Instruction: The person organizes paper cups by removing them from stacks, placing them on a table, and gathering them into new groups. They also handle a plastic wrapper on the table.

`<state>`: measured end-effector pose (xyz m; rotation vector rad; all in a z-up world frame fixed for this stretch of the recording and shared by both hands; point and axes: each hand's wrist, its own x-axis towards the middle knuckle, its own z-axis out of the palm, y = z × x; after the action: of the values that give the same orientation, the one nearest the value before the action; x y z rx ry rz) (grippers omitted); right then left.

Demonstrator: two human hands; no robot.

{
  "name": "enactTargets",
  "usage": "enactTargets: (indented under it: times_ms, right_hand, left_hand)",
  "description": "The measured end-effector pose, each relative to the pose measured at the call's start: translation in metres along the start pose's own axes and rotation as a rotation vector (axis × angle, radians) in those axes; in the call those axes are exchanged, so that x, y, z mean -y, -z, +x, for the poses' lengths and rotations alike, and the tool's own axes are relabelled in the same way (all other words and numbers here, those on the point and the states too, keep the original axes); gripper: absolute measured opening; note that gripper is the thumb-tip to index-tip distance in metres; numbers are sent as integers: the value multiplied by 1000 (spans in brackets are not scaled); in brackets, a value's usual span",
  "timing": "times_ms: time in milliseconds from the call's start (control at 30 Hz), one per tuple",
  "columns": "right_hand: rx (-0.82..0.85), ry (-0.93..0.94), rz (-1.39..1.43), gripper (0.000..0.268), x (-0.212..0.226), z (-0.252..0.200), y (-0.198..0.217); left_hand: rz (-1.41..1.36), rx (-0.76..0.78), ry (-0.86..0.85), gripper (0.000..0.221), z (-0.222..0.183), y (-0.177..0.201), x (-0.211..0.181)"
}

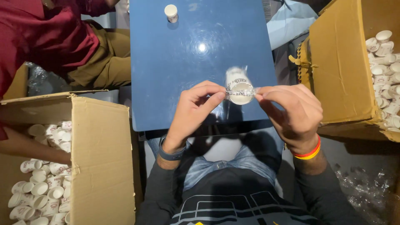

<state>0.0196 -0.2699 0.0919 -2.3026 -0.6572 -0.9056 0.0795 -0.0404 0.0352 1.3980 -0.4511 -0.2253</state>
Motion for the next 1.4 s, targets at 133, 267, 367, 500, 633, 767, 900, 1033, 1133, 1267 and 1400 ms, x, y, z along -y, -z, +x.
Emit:
enactTargets:
  times_ms: [133,267,367,500,633,767,900,1033,1133,1267,1400]
  right_hand:
    - [-11,42,-62,30,-3,1,-8]
    - [24,-2,-55,28,-6,-1,-16]
    - [30,-55,-13,26,-11,-4,-18]
    - [-7,-203,84,21,-16,-11,-33]
    - [-8,-428,228,16,-29,-23,-60]
    - [38,-516,245,15,-40,-39,-79]
    - [54,-508,236,15,-37,-43,-76]
    - [153,-362,185,25,-27,-37,-67]
    - [234,-231,127,36,-22,-33,-64]
    - [318,-188,52,40,-22,-35,-66]
    - [335,-206,39,35,-19,-27,-66]
  left_hand:
    - [90,-44,-29,18,1,-14,-16]
    - [319,-56,-109,21,1,-33,-31]
    - [542,-127,-238,17,1,-34,-15]
    - [708,-223,-405,15,6,-38,-3]
    - [846,-279,-338,13,10,-41,24]
    - [914,-247,-264,13,8,-38,45]
    - [920,-237,-278,14,4,-38,48]
    - [936,-185,-239,15,-1,-35,47]
    - [978,-114,-232,19,-3,-30,40]
    - [1011,-42,-319,23,-4,-20,30]
    - [974,-88,-358,21,-7,-21,38]
